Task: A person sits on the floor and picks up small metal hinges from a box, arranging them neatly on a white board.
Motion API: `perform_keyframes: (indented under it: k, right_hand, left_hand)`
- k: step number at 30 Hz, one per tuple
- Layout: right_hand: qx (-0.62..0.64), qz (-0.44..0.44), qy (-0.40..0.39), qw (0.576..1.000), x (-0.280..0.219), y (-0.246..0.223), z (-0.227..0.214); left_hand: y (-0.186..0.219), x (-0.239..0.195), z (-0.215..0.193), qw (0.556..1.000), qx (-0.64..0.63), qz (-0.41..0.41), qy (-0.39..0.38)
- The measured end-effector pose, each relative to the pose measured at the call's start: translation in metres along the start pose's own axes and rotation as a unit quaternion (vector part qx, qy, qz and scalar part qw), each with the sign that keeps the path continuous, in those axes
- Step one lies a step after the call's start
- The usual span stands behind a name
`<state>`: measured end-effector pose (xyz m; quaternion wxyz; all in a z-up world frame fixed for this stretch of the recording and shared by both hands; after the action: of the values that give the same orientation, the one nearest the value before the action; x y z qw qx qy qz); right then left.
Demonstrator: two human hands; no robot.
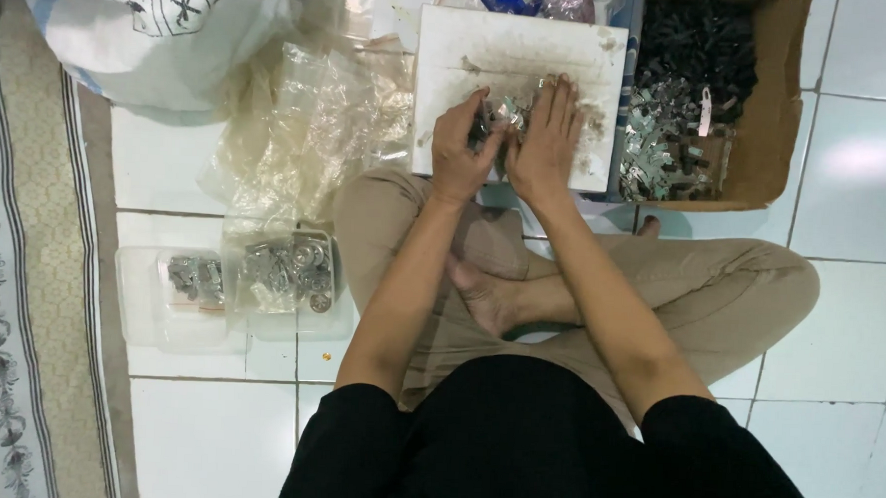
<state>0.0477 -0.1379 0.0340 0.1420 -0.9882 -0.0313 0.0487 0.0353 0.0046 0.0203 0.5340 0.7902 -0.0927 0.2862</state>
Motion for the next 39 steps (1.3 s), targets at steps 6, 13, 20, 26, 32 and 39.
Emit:
perform_keyframes:
  k: [6,13,20,26,32,39]
  right_hand:
    - [0.026,-0.152,0.104,0.983,0.025,0.005,0.006]
    - [0.082,-0.241,0.197,0.947,0.019,0.017,-0.019]
    - [0.112,-0.133,0.05,0.984,0.005,0.03,-0.053]
    - [0.027,-0.105,0.056,0.993,0.009,0.026,-0.045]
    - [0.039,-0.198,0.117,0.972,0.014,0.033,-0.025]
    - [-0.003,-0.227,0.108,0.968,0.009,0.026,-0.017]
  left_hand:
    - [0.0,-0.001,-0.001,0.999,0.012,-0.036,-0.007]
    - [0.002,-0.004,-0.002,1.0,0.008,-0.02,-0.012]
    - [0.006,0.003,-0.005,1.0,0.001,-0.023,-0.014]
    - [0.0,-0.002,0.0,0.999,0.005,-0.035,-0.029]
    - [0.0,-0.002,0.0,0.999,0.015,-0.03,-0.013]
    - [0.001,-0.002,0.0,0.999,0.018,-0.038,-0.012]
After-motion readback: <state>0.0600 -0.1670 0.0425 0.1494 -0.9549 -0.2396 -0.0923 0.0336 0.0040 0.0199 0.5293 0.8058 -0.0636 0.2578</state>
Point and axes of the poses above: each hand's wrist, its own x-axis towards the middle knuckle, its own z-axis out of the palm, y = z × x, the point moved 4 cm from there along x, towards the middle knuckle, and after that the axes turned 1 degree about -x, right-handed, at the moved point
